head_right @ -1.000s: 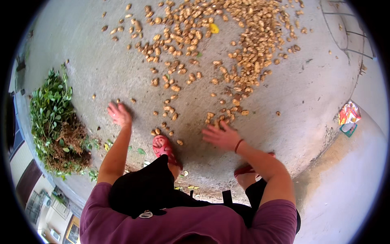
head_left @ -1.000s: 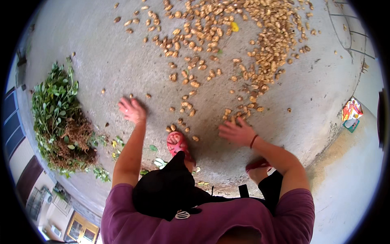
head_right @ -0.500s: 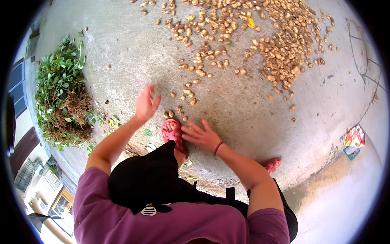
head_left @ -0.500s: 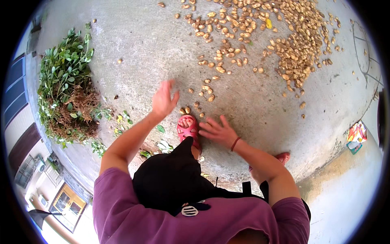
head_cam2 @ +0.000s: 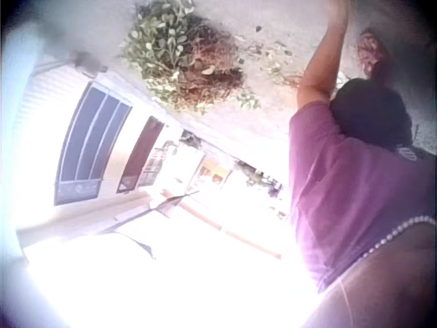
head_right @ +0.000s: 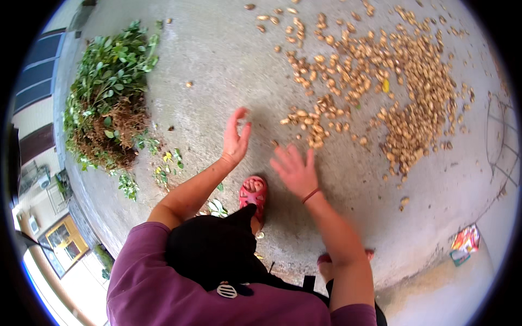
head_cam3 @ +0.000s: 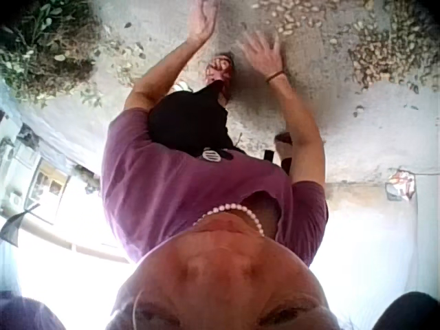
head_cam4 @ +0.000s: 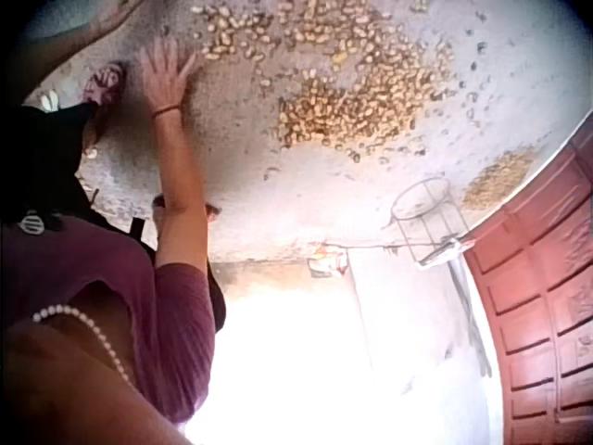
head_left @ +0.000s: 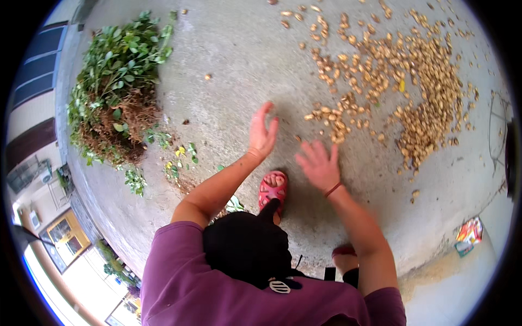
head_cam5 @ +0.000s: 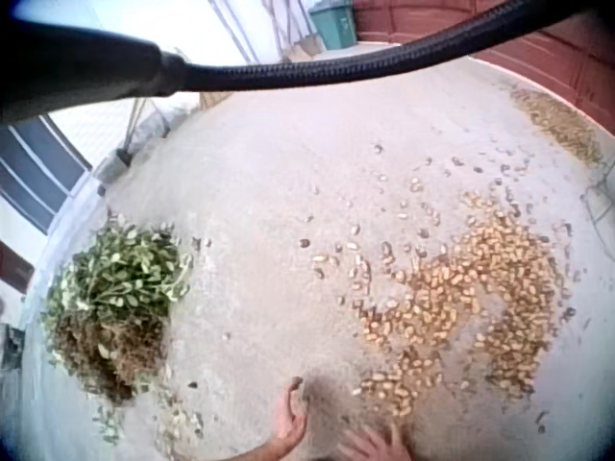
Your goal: The person plucks peanuts from the roots of a plant by hand, piles the harvested peanuts on the ground, and then washes their hands and the peanuts at a sink.
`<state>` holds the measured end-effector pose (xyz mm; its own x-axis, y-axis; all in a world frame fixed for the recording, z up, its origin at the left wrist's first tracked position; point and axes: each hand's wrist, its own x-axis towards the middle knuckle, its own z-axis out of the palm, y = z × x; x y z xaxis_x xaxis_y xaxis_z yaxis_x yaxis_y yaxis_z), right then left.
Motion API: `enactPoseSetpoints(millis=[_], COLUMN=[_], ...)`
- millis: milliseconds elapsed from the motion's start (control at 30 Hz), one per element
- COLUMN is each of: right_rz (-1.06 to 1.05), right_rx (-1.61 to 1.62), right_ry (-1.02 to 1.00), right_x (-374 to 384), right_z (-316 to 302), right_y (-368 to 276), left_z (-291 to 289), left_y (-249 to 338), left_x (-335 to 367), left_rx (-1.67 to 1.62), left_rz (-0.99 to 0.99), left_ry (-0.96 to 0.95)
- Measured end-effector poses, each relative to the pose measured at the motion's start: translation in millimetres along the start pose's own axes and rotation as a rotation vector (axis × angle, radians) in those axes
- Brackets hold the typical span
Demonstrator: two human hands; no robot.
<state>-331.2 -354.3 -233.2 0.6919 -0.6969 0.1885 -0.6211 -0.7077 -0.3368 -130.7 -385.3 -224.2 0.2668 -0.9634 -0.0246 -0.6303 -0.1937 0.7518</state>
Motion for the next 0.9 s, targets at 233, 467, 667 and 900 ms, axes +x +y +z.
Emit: enactPoseSetpoints(millis=[233, 467, 667, 900], right_rz=[-0.053, 0.457, 0.542, -0.055], right_rx=[-0.122, -0.497, -0.402, 0.089], right_ry=[-0.226, -0.092, 0.343, -0.192], right_x=[65, 54, 77, 95], right_z=[-2, -71, -109, -5], right_y=[46, 214, 195, 47], left_z=[-81, -3, 52, 41], left_y=[-126, -46, 121, -19], left_x=[93, 156, 155, 211], left_rx=[0.47, 0.301, -0.073, 0.556], left_rz=[-0.372, -0.145, 0.583, -0.164], left_ry=[0.635, 0.506, -0.063, 0.57])
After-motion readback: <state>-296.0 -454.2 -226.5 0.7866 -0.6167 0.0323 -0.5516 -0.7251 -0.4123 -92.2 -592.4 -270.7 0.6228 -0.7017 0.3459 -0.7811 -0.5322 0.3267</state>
